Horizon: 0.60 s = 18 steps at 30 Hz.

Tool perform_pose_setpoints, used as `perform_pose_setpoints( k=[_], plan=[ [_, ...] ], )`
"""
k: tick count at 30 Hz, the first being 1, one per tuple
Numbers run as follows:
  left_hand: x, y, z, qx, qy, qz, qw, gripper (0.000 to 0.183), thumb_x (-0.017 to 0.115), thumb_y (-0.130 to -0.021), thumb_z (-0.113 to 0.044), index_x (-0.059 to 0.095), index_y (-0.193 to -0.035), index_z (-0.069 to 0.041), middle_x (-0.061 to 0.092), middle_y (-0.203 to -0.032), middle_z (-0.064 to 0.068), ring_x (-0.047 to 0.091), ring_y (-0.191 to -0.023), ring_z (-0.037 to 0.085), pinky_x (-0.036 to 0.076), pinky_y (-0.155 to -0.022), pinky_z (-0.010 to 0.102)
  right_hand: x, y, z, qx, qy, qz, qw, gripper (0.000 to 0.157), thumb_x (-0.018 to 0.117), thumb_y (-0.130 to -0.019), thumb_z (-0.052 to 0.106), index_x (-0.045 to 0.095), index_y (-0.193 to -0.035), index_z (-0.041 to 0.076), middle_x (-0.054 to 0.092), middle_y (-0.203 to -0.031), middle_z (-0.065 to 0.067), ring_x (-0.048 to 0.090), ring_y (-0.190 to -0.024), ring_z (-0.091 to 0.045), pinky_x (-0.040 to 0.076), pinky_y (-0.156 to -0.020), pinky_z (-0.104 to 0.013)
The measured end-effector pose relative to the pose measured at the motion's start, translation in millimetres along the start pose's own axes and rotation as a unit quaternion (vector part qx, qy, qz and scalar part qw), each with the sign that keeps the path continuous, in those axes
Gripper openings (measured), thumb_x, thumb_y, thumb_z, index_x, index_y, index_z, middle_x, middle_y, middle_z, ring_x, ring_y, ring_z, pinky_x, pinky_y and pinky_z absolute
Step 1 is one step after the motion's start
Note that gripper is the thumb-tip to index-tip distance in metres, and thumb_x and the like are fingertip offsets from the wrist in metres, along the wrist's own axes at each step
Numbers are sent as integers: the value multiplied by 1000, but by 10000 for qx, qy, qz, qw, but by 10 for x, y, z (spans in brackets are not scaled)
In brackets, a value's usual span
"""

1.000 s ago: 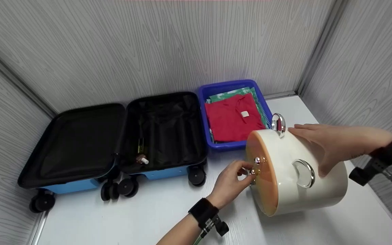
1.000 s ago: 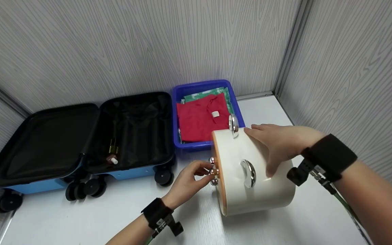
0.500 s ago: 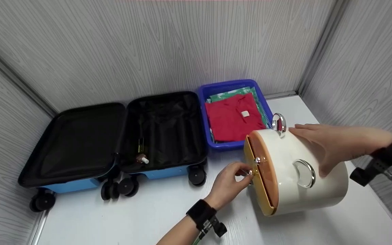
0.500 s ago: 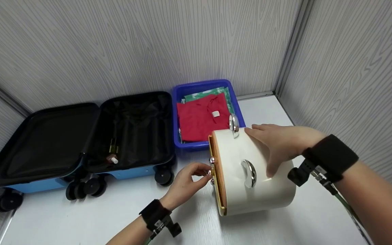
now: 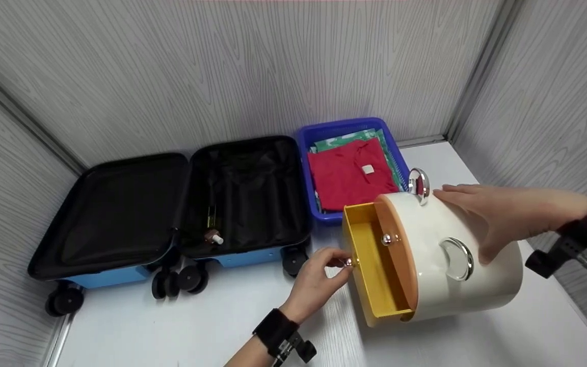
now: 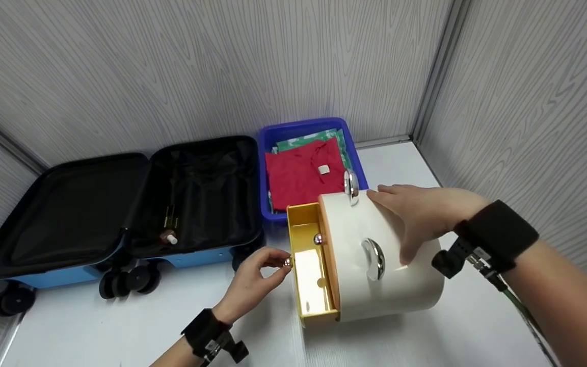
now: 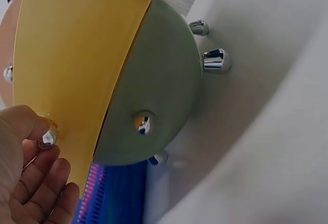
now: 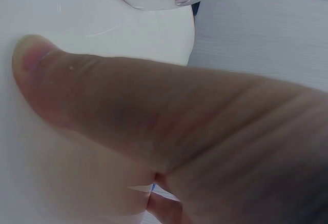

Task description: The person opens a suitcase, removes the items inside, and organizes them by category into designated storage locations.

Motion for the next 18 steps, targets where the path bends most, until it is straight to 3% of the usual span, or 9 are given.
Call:
perform_pose_setpoints(
  k=[7, 18],
  plan=[
    [-196, 142, 70, -111, 73, -98, 9999, 20, 74, -96, -21, 71, -116, -21, 67, -111, -11, 64, -101, 8, 54, -92, 35, 3, 12, -32, 171, -80, 14, 9998, 127, 94, -56, 26, 27, -163, 12, 28, -164, -21, 25, -148, -47, 25, -110, -74],
    [-322, 242, 124, -321, 95, -95, 9994, 21, 73, -97, -22, 70, -117, -24, 66, -112, -12, 63, -103, 9, 52, -94, 36, 9, -14, -16, 133, -71, 50, 9999, 128, 95, -56, 25, 27, -163, 12, 27, -164, -21, 24, -148, -47, 25, -110, -74]
  ],
)
Point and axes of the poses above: each hand's wrist, its own y-axis away from the middle knuckle, its own x-axis out of the palm, z = x × y, the point moved 4 cm from there along -y, towards the middle knuckle
